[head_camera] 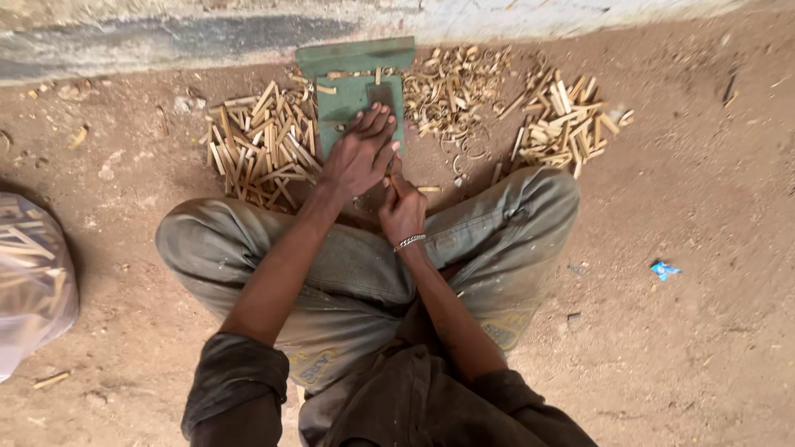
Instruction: The person sits on the floor and uses a chisel to repeatedly sharpen small wooden sticks on a green block, creating wood shavings. The person occasionally pauses to inspect the sharpened sticks.
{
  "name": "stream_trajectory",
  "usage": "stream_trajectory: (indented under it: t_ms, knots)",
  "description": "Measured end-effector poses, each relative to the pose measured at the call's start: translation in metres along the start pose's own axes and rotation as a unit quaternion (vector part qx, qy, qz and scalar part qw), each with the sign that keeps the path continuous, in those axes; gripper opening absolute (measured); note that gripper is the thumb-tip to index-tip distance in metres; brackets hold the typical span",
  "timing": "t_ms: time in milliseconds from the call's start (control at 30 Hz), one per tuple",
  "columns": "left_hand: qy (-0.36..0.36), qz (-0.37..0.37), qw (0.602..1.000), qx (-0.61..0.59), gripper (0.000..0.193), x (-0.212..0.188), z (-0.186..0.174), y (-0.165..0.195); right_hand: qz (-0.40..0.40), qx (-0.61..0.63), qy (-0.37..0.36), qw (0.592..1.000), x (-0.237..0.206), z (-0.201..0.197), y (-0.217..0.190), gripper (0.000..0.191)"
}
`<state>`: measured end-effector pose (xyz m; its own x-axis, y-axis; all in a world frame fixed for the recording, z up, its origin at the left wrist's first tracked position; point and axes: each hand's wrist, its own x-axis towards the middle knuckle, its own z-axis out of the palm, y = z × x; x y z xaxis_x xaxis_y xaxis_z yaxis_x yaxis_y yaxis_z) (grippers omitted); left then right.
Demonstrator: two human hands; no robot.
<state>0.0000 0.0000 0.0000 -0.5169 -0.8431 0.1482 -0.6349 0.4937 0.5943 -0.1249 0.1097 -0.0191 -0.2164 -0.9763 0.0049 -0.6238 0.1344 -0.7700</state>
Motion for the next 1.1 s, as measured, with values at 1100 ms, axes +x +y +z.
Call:
stream_trajectory:
  t_ms: [1100]
  knots:
    - [0.033, -0.375, 0.9, 0.22, 0.027, -0.081, -0.063, -0.013, 0.097, 0.289, -0.046, 0.951, -0.022, -0.054, 0.02, 0.045]
